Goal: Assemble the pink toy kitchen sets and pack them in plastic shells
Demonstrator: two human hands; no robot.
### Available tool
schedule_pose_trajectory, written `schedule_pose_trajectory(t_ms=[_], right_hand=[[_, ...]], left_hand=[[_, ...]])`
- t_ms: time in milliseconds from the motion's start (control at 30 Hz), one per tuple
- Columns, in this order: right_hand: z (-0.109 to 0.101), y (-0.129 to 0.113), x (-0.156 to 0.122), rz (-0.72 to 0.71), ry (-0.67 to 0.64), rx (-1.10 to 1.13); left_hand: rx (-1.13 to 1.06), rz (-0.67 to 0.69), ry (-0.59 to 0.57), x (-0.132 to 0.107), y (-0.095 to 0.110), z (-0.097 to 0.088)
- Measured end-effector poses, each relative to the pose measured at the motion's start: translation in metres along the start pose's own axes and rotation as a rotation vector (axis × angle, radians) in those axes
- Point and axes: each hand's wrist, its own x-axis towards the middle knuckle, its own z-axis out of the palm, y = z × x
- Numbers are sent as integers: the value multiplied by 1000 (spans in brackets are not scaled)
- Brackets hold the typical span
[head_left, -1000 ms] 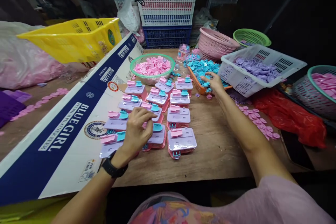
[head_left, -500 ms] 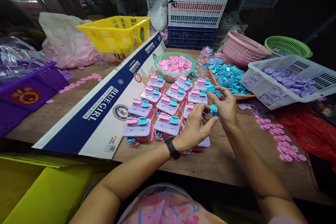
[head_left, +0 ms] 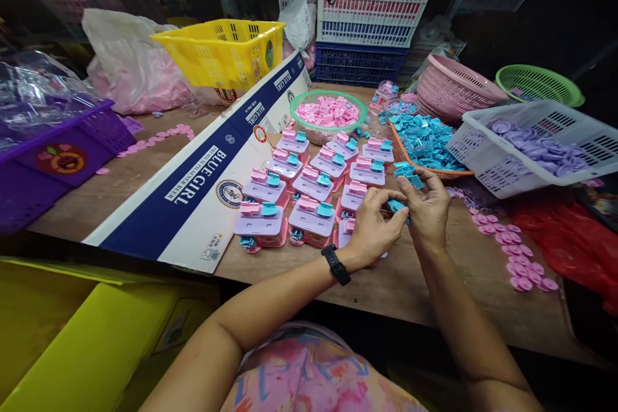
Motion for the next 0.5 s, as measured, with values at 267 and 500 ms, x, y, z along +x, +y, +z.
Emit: schedule_pose_trajectory(t_ms=[267, 500], right_hand=[[-10, -20, -8, 230, -191, 170], [-20, -24, 2, 473, -388, 462]], left_hand=[[-81, -18, -42, -4, -7, -6], [-396, -270, -44, 13, 4, -38]])
